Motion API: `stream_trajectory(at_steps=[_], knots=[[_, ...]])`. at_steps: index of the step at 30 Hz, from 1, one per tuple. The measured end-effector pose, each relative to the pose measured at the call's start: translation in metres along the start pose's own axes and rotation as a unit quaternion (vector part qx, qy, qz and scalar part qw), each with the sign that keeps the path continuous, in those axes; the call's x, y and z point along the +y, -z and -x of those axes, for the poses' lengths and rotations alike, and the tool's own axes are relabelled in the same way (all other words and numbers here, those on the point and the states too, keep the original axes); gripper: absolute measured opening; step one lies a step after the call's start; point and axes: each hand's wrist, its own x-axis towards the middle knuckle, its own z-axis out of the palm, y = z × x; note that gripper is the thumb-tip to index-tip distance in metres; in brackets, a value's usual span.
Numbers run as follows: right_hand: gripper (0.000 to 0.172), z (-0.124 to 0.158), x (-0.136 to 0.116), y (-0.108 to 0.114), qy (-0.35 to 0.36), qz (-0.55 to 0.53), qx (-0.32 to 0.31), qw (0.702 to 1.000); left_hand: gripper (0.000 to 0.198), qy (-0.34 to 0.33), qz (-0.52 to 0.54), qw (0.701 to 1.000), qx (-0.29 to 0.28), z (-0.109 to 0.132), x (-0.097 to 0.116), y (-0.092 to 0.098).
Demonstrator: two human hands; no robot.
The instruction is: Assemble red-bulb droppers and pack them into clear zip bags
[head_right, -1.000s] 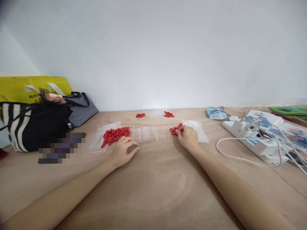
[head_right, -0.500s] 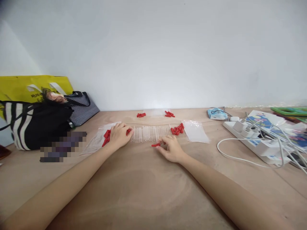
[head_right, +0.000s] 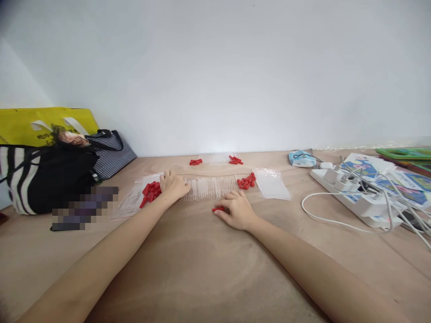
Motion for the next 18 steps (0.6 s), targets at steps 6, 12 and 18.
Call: stream_trajectory(at_steps=[6,12,18], knots=[[0.023,0.0,0.001,0.0,0.002,0.008,-0.004,1.0,0.031,-0.023,-0.003,1.0,0.012,0.004,0.005,0.01],[0.02,0.0,0.004,-0.002,0.005,0.003,-0.005,1.0,0.026,-0.157,0.072,0.983,0.055,0.031,-0.003,0.032],[0.021,0.0,0.003,-0.003,-0.001,0.012,0.004,1.0,0.017,-0.332,0.212,0.918,-0.039,0.073,-0.018,0.028]])
